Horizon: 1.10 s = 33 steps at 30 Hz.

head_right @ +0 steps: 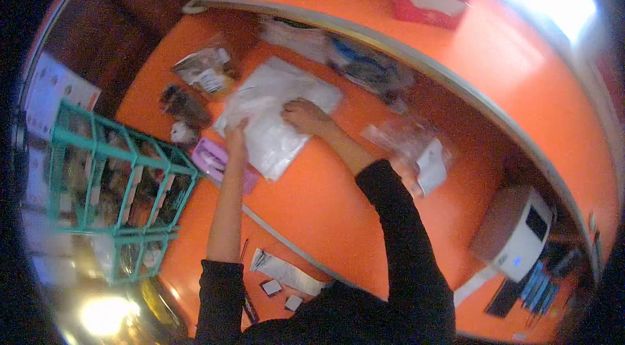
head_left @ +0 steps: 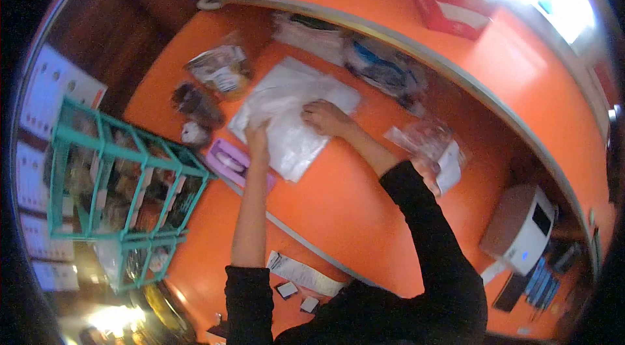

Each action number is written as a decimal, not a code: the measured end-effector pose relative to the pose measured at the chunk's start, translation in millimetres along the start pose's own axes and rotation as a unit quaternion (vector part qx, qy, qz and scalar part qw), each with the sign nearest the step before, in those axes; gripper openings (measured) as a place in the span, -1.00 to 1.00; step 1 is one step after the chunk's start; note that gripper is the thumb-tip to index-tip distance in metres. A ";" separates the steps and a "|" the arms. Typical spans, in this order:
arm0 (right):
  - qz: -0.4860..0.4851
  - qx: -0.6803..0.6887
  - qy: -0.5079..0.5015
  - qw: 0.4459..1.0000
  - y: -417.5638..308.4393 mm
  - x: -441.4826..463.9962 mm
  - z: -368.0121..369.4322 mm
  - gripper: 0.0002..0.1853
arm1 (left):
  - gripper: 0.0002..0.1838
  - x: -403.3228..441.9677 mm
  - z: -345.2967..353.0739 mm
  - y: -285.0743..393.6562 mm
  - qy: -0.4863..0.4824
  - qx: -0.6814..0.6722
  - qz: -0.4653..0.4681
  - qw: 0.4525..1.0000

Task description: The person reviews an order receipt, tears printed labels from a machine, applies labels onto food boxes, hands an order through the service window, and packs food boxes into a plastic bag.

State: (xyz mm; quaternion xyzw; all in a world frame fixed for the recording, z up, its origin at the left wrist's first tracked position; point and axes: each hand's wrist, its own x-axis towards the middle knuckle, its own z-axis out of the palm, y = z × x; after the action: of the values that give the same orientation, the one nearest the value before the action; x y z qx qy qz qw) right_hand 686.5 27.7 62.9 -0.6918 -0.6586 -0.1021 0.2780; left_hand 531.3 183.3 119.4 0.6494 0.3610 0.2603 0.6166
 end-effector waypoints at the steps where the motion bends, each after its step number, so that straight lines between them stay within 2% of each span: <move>1: -0.049 -0.064 0.074 0.994 2.5 -5.2 13.7 -0.78 | -0.56 2.8 -1.9 -4.8 -0.020 -0.030 0.020 0.999; 2: -0.021 -0.036 0.069 0.997 -7.3 -3.7 4.1 -0.81 | -0.56 5.0 -1.7 -9.2 -0.040 -0.024 0.018 0.999; 4: 0.013 -0.015 0.068 0.997 -27.4 9.8 -24.6 -0.83 | -0.55 6.0 -0.4 -15.2 -0.048 -0.100 0.049 0.993; 5: -0.001 -0.009 0.151 0.988 -36.2 18.5 -34.5 -0.84 | -0.55 2.6 0.7 -14.0 -0.059 -0.098 0.049 0.992; 6: -0.018 -0.005 0.235 0.972 -43.9 29.2 -44.6 -0.84 | -0.55 -0.7 1.1 -10.7 -0.045 -0.064 0.030 0.997; 8: 0.014 0.045 0.263 0.964 -58.8 56.3 -76.5 -0.84 | -0.54 -5.3 -0.6 -8.3 -0.036 -0.032 0.014 0.999; 10: 0.047 0.109 0.304 0.945 -92.2 77.7 -131.2 -0.81 | -0.43 -10.0 -10.1 -19.1 -0.143 0.128 0.088 0.977; 12: 0.067 0.127 0.373 0.916 -115.0 98.4 -168.8 -0.80 | -0.32 -40.1 -12.3 -51.2 -0.019 0.161 0.132 0.978; 13: 0.064 0.125 0.376 0.916 -133.8 101.0 -190.5 -0.80 | -0.35 -80.2 -6.3 -39.4 0.037 0.139 0.175 0.974; 14: 0.087 0.126 0.423 0.893 -160.4 100.4 -209.9 -0.80 | -0.39 -129.9 -0.9 -16.5 0.093 0.115 0.218 0.965; 15: 0.110 0.128 0.469 0.867 -187.2 96.3 -222.2 -0.80 | -0.40 -177.2 -4.9 2.4 0.051 0.032 0.163 0.985; 16: 0.129 0.162 0.458 0.865 -214.8 86.5 -225.8 -0.80 | -0.41 -212.8 -16.9 10.2 0.010 -0.050 0.105 0.993; 17: 0.148 0.196 0.444 0.862 -245.7 71.7 -225.1 -0.79 | -0.41 -230.5 -37.3 2.3 0.014 -0.053 0.108 0.993; 18: 0.190 0.199 0.358 0.892 -279.9 52.4 -222.0 -0.79 | -0.43 -247.8 -61.4 -7.5 -0.062 -0.184 0.100 0.976; 19: 0.231 0.200 0.267 0.914 -315.1 32.3 -214.9 -0.79 | -0.44 -265.7 -86.0 -18.0 -0.136 -0.309 0.090 0.937; 20: 0.178 0.160 0.242 0.940 -344.9 13.6 -197.3 -0.80 | -0.46 -284.2 -107.0 -27.5 -0.205 -0.428 0.080 0.876; 21: 0.120 0.119 0.216 0.962 -369.7 -4.4 -177.5 -0.80 | -0.46 -294.1 -112.8 -27.2 -0.232 -0.487 0.083 0.838; 22: 0.123 0.166 0.194 0.959 -398.3 -20.0 -163.9 -0.80 | -0.47 -305.1 -116.3 -20.5 -0.260 -0.541 0.083 0.796; 23: 0.110 0.196 0.175 0.959 -409.6 -27.8 -150.2 -0.80 | -0.50 -304.0 -115.3 -12.3 -0.338 -0.592 0.106 0.724; 24: 0.099 0.226 0.156 0.957 -421.8 -35.1 -138.5 -0.79 | -0.52 -309.6 -128.0 4.8 -0.369 -0.565 0.121 0.728; 25: 0.066 0.314 0.144 0.936 -428.0 -35.9 -125.2 -0.79 | -0.54 -316.1 -140.9 21.8 -0.399 -0.537 0.137 0.730; 26: 0.034 0.404 0.125 0.905 -439.3 -36.9 -111.7 -0.79 | -0.54 -330.6 -156.2 6.9 -0.319 -0.541 0.093 0.772; 28: -0.021 0.435 0.106 0.894 -435.0 -39.6 -120.3 -0.86 | -0.54 -360.0 -186.0 -23.4 -0.151 -0.527 -0.006 0.836; 29: -0.044 0.467 0.106 0.877 -434.1 -41.4 -124.0 -0.87 | -0.49 -372.6 -188.8 -11.1 -0.170 -0.571 -0.008 0.803; 30: -0.060 0.424 0.169 0.887 -429.1 -46.8 -113.9 -0.86 | -0.44 -385.0 -191.4 1.4 -0.189 -0.612 -0.013 0.768; 31: -0.071 0.380 0.236 0.892 -423.1 -53.1 -99.6 -0.86 | -0.38 -395.4 -189.2 35.0 -0.179 -0.566 -0.017 0.805; 32: 0.056 0.354 0.256 0.898 -420.4 -59.5 -98.0 -0.82 | -0.38 -405.4 -196.7 36.6 -0.162 -0.569 -0.003 0.806; 33: 0.183 0.320 0.271 0.889 -414.7 -63.5 -97.6 -0.77 | -0.35 -412.9 -200.0 38.3 -0.189 -0.569 0.013 0.800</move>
State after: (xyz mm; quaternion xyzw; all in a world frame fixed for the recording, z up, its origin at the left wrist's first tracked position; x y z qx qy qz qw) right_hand 299.9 -86.4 214.9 -0.6189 -0.4167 -0.0167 0.6657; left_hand 131.0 -19.5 222.2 0.2223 0.0153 0.2988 0.9279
